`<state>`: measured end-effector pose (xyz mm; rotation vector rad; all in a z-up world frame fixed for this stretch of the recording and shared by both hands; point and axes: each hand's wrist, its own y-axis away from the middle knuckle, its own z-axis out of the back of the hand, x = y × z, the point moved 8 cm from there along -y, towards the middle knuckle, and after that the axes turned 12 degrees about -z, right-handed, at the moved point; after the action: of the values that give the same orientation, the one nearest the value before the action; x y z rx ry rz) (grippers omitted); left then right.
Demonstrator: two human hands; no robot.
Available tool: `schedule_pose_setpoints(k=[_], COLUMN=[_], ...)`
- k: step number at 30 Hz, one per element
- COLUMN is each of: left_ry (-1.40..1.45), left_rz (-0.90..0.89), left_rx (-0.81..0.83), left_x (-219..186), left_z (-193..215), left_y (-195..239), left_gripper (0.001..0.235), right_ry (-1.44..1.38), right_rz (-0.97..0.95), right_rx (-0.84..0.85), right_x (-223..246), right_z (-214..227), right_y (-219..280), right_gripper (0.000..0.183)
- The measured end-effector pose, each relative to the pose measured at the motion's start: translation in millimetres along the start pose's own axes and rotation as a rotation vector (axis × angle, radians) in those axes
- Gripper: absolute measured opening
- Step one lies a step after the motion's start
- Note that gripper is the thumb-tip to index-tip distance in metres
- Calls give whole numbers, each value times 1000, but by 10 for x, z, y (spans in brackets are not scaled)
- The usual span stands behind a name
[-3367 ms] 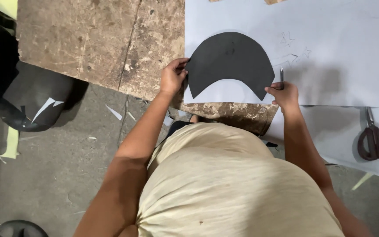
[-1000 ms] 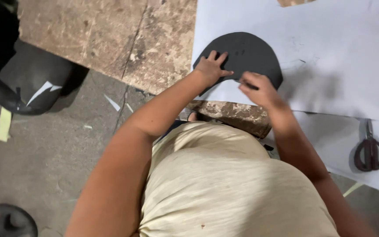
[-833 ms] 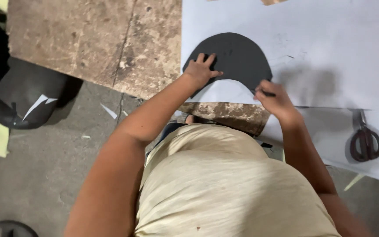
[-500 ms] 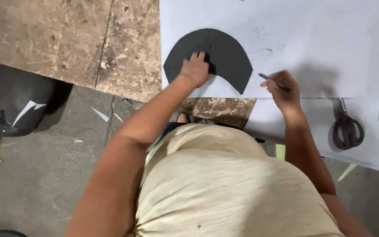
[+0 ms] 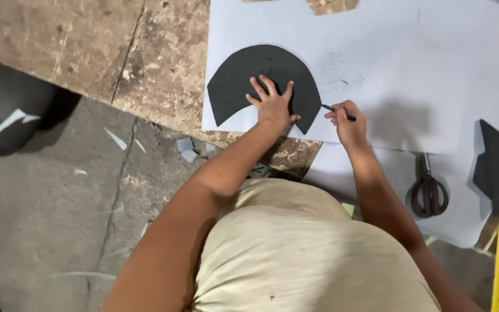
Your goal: Tracing a template onto fabric and cutting it out with scissors
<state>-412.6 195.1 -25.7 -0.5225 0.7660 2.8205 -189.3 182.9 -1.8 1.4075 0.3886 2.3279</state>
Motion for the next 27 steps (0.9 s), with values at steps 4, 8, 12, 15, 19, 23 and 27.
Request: schedule_pose_setpoints(k=[4, 8, 12, 15, 19, 23, 27], left_ry=[17, 3, 33, 115, 142, 108, 33], left_rz=[20, 52, 23, -6, -9, 3, -8], left_rx=[-22, -59, -67, -125, -144, -132, -104], left_x=[-34, -33, -2, 75, 106, 99, 40], left_z=[56, 137, 85, -262, -430, -322, -152], left_y=[67, 135, 144, -88, -199, -144, -81], left_gripper=[100, 97, 101, 108, 113, 105, 95], right_ry=[437, 553, 687, 415, 636, 737, 872], right_rz=[34, -208, 384, 592, 516, 563, 699], right_rx=[67, 157, 202, 436, 803, 884, 935], right_x=[117, -142, 938, 1861, 2222, 2111, 1851], right_z=[-177, -256, -638, -1396, -2469, -2883, -3146], right_y=[405, 389, 151, 459, 848, 837, 607], right_gripper=[26, 26, 18, 11, 19, 19, 16])
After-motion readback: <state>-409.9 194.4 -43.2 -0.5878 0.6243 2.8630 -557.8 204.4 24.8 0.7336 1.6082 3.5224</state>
